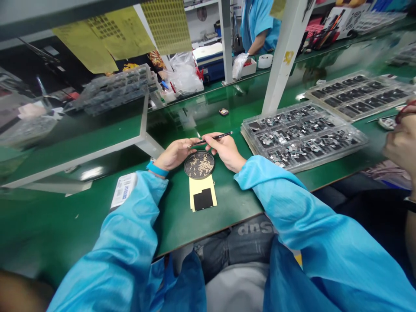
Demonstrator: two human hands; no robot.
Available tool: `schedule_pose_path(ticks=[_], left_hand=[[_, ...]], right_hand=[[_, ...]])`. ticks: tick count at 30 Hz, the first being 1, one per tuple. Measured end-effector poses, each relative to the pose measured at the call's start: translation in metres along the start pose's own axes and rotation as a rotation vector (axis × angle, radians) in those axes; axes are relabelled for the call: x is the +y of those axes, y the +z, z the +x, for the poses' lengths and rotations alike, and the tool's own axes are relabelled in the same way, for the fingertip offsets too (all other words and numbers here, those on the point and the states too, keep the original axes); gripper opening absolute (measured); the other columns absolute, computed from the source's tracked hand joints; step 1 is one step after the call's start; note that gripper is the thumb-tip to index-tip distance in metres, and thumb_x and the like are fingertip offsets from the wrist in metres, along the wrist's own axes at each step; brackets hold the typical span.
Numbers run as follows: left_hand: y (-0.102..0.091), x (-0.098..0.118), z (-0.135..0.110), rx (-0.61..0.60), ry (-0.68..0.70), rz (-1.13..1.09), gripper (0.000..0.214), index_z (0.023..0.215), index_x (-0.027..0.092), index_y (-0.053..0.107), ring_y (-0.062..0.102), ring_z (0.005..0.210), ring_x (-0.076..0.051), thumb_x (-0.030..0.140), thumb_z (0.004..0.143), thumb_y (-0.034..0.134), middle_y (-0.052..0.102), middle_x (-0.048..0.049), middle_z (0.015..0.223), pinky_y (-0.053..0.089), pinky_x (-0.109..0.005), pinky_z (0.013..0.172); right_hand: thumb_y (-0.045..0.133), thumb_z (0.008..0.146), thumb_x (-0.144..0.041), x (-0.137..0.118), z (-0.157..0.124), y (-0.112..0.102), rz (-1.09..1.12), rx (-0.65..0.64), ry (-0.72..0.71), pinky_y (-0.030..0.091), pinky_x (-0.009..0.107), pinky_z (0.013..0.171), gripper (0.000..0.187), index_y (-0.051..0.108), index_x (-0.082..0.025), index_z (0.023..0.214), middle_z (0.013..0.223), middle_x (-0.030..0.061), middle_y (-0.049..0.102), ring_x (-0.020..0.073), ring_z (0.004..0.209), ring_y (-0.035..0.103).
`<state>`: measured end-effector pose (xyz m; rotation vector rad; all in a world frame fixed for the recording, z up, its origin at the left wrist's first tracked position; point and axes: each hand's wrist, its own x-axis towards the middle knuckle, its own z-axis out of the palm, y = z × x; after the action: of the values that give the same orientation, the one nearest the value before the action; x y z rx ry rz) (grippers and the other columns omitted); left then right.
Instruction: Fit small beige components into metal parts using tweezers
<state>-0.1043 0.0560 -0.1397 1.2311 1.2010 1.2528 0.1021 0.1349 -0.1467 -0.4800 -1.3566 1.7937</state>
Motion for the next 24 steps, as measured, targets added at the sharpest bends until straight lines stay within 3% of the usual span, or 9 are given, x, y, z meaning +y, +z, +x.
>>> schedule_pose_path(ticks=[5,8,11,15,24], left_hand=[[0.003,-0.001,0.002,0.085,0.025,0.02,0.028,0.095,0.023,0.079,0.068,0.123,-0.033,0.043,0.08,0.067,0.075,-0.0108,0.129,0.058,-0.046,0.093],[0.002,-0.006,0.005,0.237,0.045,0.099,0.023,0.087,0.022,0.075,0.068,0.121,-0.029,0.042,0.08,0.067,0.076,-0.0093,0.124,0.058,-0.04,0.088],[0.002,-0.01,0.008,0.342,0.064,0.131,0.02,0.083,0.022,0.07,0.069,0.116,-0.026,0.042,0.081,0.067,0.076,-0.0078,0.121,0.057,-0.036,0.084],[0.003,-0.013,0.009,0.369,0.071,0.125,0.02,0.081,0.022,0.068,0.069,0.114,-0.026,0.041,0.082,0.067,0.076,-0.0071,0.123,0.056,-0.034,0.081],[0.006,-0.012,0.008,0.348,0.064,0.099,0.021,0.084,0.022,0.069,0.069,0.114,-0.026,0.043,0.081,0.069,0.076,-0.0074,0.12,0.055,-0.033,0.081]], right_hand=[[0.086,0.075,-0.062,-0.005,-0.001,0.001,-0.012,0.001,-0.037,0.043,0.025,0.05,0.05,0.074,-0.019,0.097,0.072,0.0003,0.068,0.0103,0.061,0.058],[0.081,0.082,-0.06,-0.006,-0.003,0.002,-0.181,0.062,-0.173,0.046,0.027,0.053,0.044,0.075,-0.019,0.095,0.076,0.0021,0.07,0.0116,0.061,0.059],[0.077,0.089,-0.053,-0.005,-0.007,0.004,-0.374,0.105,-0.326,0.054,0.032,0.065,0.033,0.077,-0.021,0.095,0.092,0.0054,0.076,0.0159,0.076,0.067],[0.075,0.093,-0.043,-0.003,-0.01,0.003,-0.492,0.075,-0.431,0.057,0.036,0.076,0.022,0.079,-0.023,0.1,0.106,0.0061,0.077,0.02,0.093,0.071],[0.074,0.093,-0.045,-0.001,-0.009,0.001,-0.495,0.084,-0.416,0.057,0.035,0.078,0.024,0.079,-0.023,0.102,0.105,0.0056,0.078,0.0201,0.097,0.072]])
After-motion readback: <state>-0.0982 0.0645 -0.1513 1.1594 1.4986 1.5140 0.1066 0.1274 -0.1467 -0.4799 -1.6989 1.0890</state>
